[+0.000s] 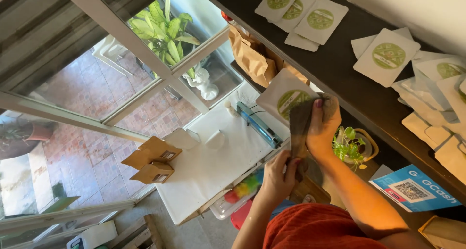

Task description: Wiping coffee pouches with a cloth and organizing them into stacks on a shelf

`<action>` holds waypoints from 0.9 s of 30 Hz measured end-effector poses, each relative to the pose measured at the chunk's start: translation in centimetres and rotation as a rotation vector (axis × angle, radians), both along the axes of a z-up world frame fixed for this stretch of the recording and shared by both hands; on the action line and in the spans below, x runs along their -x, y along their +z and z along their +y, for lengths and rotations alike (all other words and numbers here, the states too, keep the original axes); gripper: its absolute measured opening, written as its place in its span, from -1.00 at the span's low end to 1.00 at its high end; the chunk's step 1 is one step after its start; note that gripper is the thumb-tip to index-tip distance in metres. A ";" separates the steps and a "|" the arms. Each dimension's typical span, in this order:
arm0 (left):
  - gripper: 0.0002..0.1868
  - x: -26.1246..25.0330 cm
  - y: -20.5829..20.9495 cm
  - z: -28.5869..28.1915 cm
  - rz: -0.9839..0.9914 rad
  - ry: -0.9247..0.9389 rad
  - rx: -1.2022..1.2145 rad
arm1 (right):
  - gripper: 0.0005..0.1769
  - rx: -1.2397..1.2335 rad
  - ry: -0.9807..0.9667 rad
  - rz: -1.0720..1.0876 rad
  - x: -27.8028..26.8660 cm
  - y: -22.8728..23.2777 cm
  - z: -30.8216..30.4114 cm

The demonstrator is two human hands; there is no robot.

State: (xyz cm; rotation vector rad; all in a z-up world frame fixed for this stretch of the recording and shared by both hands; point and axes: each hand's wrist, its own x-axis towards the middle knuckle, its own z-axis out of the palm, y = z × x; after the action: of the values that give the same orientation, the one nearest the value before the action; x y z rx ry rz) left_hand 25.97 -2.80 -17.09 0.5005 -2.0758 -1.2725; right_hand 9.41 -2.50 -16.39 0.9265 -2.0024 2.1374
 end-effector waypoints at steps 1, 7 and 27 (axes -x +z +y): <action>-0.94 -0.3 -0.1 0.0 -0.027 -0.024 -0.058 | -0.73 -0.004 -0.044 0.057 0.3 0.1 0.1; -0.50 2.1 -5.1 -3.5 0.345 0.042 -0.615 | -0.80 -0.052 0.171 -0.080 1.5 -3.3 0.5; -0.35 0.1 2.8 -6.0 -0.336 0.135 -0.317 | 0.10 0.198 0.675 -0.378 5.8 4.2 1.4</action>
State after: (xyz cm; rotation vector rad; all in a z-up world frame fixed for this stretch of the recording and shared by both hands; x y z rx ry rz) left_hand 25.91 -8.83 -14.34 1.0414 -2.0659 -1.5272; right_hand 3.60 -1.13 -12.18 1.4005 -1.7128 2.9959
